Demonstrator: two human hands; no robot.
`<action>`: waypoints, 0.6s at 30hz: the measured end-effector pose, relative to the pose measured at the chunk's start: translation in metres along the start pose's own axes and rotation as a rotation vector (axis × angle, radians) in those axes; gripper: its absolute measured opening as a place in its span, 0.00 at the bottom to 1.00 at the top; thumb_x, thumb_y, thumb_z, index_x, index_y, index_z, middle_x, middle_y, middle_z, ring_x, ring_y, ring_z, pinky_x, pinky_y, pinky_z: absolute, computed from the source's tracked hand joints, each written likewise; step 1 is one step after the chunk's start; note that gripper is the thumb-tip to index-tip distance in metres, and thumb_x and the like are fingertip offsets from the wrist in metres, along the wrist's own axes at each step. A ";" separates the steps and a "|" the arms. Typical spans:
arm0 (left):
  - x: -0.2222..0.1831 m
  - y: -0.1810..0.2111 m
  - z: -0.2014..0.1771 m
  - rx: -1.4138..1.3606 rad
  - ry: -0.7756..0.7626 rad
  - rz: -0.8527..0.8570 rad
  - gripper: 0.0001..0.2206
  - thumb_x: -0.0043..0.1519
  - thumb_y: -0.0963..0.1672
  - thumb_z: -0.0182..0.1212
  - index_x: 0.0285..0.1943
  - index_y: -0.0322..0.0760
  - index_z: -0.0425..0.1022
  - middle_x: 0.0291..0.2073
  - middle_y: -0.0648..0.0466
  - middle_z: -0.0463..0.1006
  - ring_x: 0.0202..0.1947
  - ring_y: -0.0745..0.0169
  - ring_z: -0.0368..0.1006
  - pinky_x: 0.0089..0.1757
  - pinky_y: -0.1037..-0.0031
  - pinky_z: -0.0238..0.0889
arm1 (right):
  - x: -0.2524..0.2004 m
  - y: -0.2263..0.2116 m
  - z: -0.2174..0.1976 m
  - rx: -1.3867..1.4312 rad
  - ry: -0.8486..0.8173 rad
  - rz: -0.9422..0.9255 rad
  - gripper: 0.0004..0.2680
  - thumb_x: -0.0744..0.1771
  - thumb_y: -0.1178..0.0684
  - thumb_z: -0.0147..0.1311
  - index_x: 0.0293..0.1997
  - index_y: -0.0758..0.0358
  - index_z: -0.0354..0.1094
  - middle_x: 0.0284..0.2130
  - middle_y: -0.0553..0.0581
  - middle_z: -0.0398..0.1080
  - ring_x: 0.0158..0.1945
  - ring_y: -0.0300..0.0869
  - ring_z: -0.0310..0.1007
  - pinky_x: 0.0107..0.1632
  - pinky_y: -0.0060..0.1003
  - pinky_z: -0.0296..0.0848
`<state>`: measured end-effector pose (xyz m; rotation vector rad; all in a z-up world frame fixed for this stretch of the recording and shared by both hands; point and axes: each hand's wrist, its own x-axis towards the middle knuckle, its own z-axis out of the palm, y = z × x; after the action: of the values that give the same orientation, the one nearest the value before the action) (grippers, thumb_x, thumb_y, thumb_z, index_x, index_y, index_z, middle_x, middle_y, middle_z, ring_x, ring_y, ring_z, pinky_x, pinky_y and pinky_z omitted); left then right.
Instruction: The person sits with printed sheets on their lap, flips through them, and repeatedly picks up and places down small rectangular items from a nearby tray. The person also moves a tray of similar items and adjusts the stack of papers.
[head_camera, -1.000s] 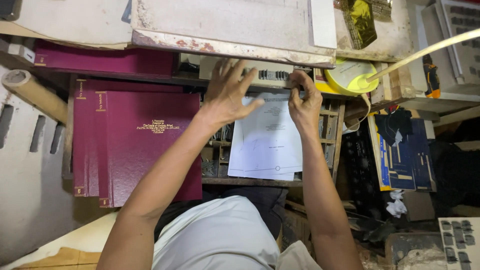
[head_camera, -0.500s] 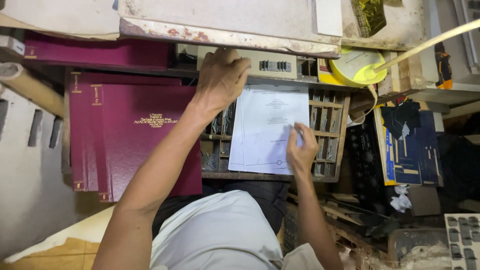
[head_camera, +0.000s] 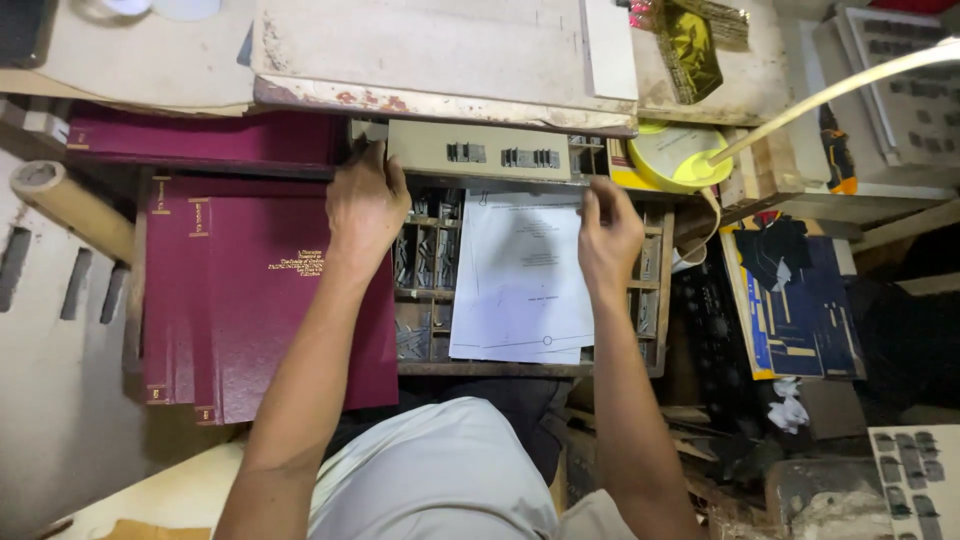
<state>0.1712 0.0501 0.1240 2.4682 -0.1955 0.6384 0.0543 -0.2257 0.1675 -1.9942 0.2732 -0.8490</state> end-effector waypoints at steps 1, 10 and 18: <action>-0.002 0.004 -0.004 -0.002 0.002 0.001 0.13 0.65 0.46 0.59 0.53 0.36 0.81 0.27 0.43 0.77 0.26 0.37 0.80 0.27 0.54 0.74 | 0.007 0.006 0.006 -0.001 0.002 -0.003 0.06 0.70 0.62 0.55 0.50 0.63 0.75 0.37 0.62 0.77 0.37 0.45 0.78 0.44 0.42 0.77; -0.003 0.030 -0.045 -0.573 -0.218 -0.335 0.20 0.64 0.46 0.51 0.61 0.32 0.74 0.15 0.48 0.78 0.18 0.52 0.79 0.25 0.62 0.76 | 0.032 0.024 0.048 0.180 0.043 0.296 0.06 0.67 0.61 0.57 0.46 0.62 0.77 0.31 0.57 0.76 0.28 0.39 0.77 0.27 0.30 0.80; -0.009 0.043 -0.082 -0.716 -0.383 -0.475 0.26 0.66 0.48 0.50 0.70 0.28 0.65 0.16 0.49 0.80 0.16 0.60 0.79 0.22 0.73 0.78 | 0.024 0.012 0.037 0.411 0.094 0.429 0.07 0.66 0.65 0.60 0.47 0.69 0.74 0.30 0.57 0.72 0.27 0.39 0.78 0.28 0.28 0.82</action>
<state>0.1190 0.0613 0.1998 1.8079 0.0241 -0.1122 0.0982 -0.2195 0.1561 -1.4446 0.5158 -0.6585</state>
